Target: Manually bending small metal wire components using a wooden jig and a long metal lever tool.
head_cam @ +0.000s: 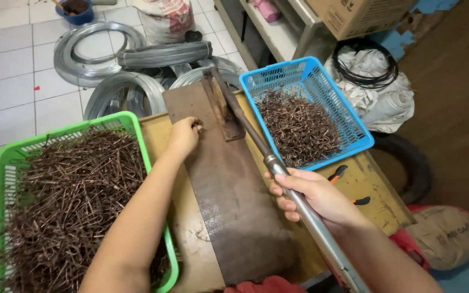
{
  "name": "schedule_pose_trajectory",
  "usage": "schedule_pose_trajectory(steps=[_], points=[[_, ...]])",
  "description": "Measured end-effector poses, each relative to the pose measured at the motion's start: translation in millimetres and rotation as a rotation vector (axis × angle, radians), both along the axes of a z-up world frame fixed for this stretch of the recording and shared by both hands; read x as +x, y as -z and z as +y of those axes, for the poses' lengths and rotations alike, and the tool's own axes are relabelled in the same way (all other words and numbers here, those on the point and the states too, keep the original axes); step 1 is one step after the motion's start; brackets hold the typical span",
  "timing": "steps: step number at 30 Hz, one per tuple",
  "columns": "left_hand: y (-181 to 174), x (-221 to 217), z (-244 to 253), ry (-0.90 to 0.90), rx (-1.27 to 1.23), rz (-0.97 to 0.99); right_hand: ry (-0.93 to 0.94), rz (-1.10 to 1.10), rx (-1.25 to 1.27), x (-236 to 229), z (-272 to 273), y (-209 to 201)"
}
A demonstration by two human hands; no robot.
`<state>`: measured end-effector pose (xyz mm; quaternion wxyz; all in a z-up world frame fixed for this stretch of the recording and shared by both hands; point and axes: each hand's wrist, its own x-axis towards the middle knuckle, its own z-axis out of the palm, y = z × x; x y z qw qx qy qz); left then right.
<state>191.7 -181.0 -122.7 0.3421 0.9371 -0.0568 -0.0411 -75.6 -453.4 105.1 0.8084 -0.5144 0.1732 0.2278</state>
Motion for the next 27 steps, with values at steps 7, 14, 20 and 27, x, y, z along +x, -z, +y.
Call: schedule_pose_trajectory(steps=[7, 14, 20, 27], points=[[48.4, 71.4, -11.0, 0.013, -0.024, 0.158, -0.057, -0.005, -0.011, 1.0, -7.8, 4.8], [2.5, 46.8, -25.3, 0.071, -0.676, 0.495, -0.008, 0.151, -0.011, -6.5, -15.3, 39.3], [5.4, 43.9, -18.5, -0.015, -0.546, 0.330, -0.033, 0.157, 0.017, -14.3, -21.8, 74.7], [11.3, 33.8, -22.5, -0.234, -0.937, 0.564, -0.022, 0.167, -0.024, -15.9, -18.1, 77.1]])
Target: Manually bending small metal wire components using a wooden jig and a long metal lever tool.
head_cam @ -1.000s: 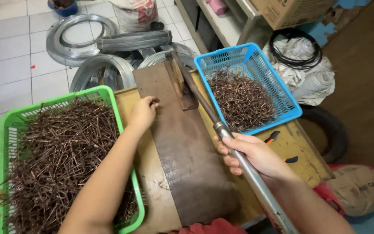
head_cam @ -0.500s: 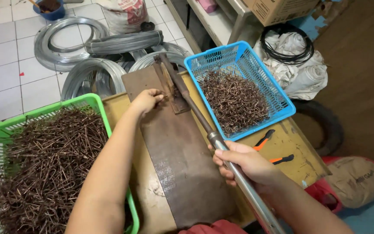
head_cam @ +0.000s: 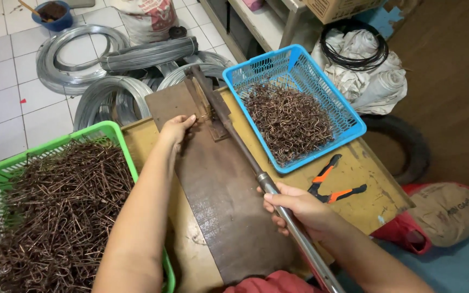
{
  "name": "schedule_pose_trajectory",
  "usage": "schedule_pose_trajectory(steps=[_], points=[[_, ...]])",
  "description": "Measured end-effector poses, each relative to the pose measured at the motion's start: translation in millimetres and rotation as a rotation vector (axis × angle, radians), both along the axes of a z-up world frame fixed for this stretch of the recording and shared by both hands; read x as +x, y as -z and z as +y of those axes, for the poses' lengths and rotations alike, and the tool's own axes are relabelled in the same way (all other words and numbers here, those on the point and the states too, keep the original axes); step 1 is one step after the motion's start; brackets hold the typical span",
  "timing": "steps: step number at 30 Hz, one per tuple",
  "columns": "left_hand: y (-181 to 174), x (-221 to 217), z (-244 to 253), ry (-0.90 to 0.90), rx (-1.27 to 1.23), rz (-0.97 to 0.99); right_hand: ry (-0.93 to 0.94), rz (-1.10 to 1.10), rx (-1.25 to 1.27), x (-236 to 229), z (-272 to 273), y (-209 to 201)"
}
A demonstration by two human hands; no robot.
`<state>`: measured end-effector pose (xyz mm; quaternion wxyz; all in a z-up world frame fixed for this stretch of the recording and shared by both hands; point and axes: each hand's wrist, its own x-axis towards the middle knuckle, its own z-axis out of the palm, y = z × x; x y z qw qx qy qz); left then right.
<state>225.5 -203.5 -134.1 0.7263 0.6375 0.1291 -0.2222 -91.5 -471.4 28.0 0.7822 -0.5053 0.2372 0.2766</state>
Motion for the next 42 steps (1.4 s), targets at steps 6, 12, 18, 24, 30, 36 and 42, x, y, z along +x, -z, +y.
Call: schedule_pose_trajectory(steps=[6, 12, 18, 24, 30, 36, 42], points=[[11.7, -7.5, -8.7, -0.041, 0.025, -0.066, 0.006, 0.011, 0.010, 1.0, 1.2, -6.9], [33.6, 9.9, -32.7, -0.017, -0.109, -0.074, -0.047, -0.009, -0.043, 0.2, -0.8, 13.8], [12.3, 6.5, -34.8, -0.012, 0.009, -0.081, -0.095, -0.024, -0.276, -4.4, 8.1, 28.5], [51.2, 23.1, -37.0, -0.019, 0.035, -0.114, -0.055, -0.121, -0.413, -6.9, 19.3, 56.1], [59.0, 28.4, -39.2, -0.028, 0.044, -0.100, -0.045, -0.124, -0.454, -8.8, 26.3, 64.2], [61.5, 31.2, -38.6, -0.025, 0.048, -0.102, -0.043, -0.154, -0.469, -9.4, 28.3, 64.7], [17.0, -17.8, -74.3, -0.319, 1.034, -0.828, -0.389, 0.009, -1.066, -1.0, 54.5, -37.1]])
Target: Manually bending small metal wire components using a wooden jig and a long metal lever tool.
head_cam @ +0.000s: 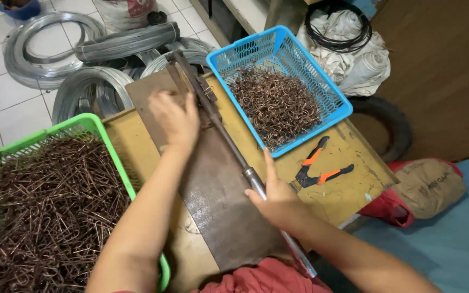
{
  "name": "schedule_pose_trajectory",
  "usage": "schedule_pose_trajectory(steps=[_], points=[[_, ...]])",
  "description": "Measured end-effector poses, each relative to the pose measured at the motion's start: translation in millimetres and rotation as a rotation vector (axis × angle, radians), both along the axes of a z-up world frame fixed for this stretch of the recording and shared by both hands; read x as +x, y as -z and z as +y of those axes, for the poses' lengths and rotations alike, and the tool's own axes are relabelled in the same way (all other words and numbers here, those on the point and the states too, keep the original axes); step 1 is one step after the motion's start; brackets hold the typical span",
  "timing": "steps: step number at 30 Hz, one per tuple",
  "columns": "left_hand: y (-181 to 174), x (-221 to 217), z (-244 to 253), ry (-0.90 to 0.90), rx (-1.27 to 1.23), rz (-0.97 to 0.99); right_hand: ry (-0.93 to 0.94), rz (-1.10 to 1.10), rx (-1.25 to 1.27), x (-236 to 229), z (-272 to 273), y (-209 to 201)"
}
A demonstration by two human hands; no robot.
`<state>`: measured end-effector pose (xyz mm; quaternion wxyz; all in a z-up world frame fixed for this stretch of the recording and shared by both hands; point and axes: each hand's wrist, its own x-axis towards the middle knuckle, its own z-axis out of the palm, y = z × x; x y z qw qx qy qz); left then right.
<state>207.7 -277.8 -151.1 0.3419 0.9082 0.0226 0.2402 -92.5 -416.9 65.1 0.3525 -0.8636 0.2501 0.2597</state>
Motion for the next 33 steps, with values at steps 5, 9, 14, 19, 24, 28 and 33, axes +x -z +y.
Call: schedule_pose_trajectory(steps=[5, 9, 14, 19, 24, 28, 33], points=[[-76.0, -119.0, -32.8, 0.956, 0.368, -0.319, -0.374, -0.212, -0.316, 3.1, 0.1, 43.3], [-74.3, -126.1, -36.7, 1.200, 0.501, -0.152, -0.524, -0.445, -0.580, 10.2, 4.2, 79.7], [-60.8, -123.6, -39.6, 1.205, 0.439, -0.191, -0.540, -0.690, -0.701, 3.8, 4.1, 91.6], [-51.2, -127.8, -45.1, 1.157, 0.417, -0.194, -0.563, -0.776, -0.728, 4.6, 1.0, 106.2], [-48.9, -132.9, -45.2, 1.096, 0.333, -0.339, -0.360, -0.694, -0.203, 6.2, -3.6, 117.8], [-33.9, -127.2, -50.2, 1.084, 0.297, -0.392, -0.626, -0.611, -0.594, 8.6, -7.6, 143.6], [-20.4, -126.6, -54.6, 1.062, 0.254, -0.446, -0.418, -0.723, -0.458, 12.7, 1.3, 129.1]])
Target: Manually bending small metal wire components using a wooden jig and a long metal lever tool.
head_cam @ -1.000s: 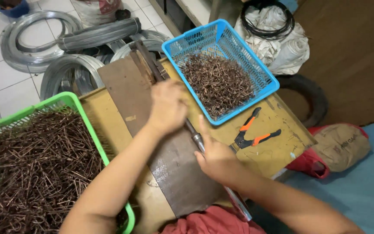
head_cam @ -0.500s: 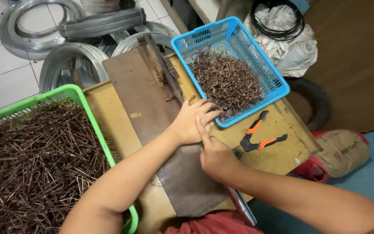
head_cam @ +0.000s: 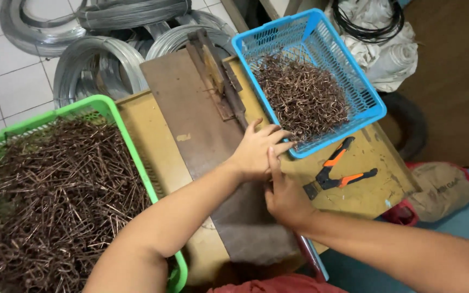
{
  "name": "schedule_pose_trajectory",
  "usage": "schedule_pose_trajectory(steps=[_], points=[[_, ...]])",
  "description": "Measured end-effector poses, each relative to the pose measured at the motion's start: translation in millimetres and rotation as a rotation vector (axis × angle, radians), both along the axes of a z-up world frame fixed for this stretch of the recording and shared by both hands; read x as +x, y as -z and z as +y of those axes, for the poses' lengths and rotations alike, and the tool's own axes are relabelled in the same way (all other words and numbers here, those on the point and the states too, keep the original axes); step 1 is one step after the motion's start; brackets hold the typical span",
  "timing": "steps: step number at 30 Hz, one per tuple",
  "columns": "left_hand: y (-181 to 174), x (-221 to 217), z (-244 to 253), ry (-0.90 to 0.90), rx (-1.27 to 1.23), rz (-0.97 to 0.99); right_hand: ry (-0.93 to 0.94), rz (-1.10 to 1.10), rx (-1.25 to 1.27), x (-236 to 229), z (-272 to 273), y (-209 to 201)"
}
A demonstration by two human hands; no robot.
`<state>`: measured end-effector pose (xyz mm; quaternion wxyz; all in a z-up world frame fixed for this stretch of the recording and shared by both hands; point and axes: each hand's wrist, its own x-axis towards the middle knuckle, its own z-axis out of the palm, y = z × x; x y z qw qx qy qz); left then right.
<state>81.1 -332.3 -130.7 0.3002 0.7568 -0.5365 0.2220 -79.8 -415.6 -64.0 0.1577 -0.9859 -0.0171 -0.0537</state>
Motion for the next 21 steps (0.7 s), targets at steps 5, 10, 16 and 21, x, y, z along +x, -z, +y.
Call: schedule_pose_trajectory(steps=[5, 10, 16, 21], points=[[9.0, -3.1, -5.7, -0.038, -0.041, -0.031, -0.026, -0.014, 0.050, -3.1, -17.8, 34.4], [6.0, -6.3, -3.0, -0.043, -0.068, -0.044, -0.065, -0.072, -0.003, -5.2, -19.0, 31.4], [9.3, -3.6, -3.4, -0.082, 0.061, -0.022, 0.031, 0.023, 0.051, -3.3, -13.3, 19.2], [62.7, 58.1, 11.8, -0.865, -0.209, 0.230, 0.048, 0.024, 0.064, -6.3, -11.5, 15.3]])
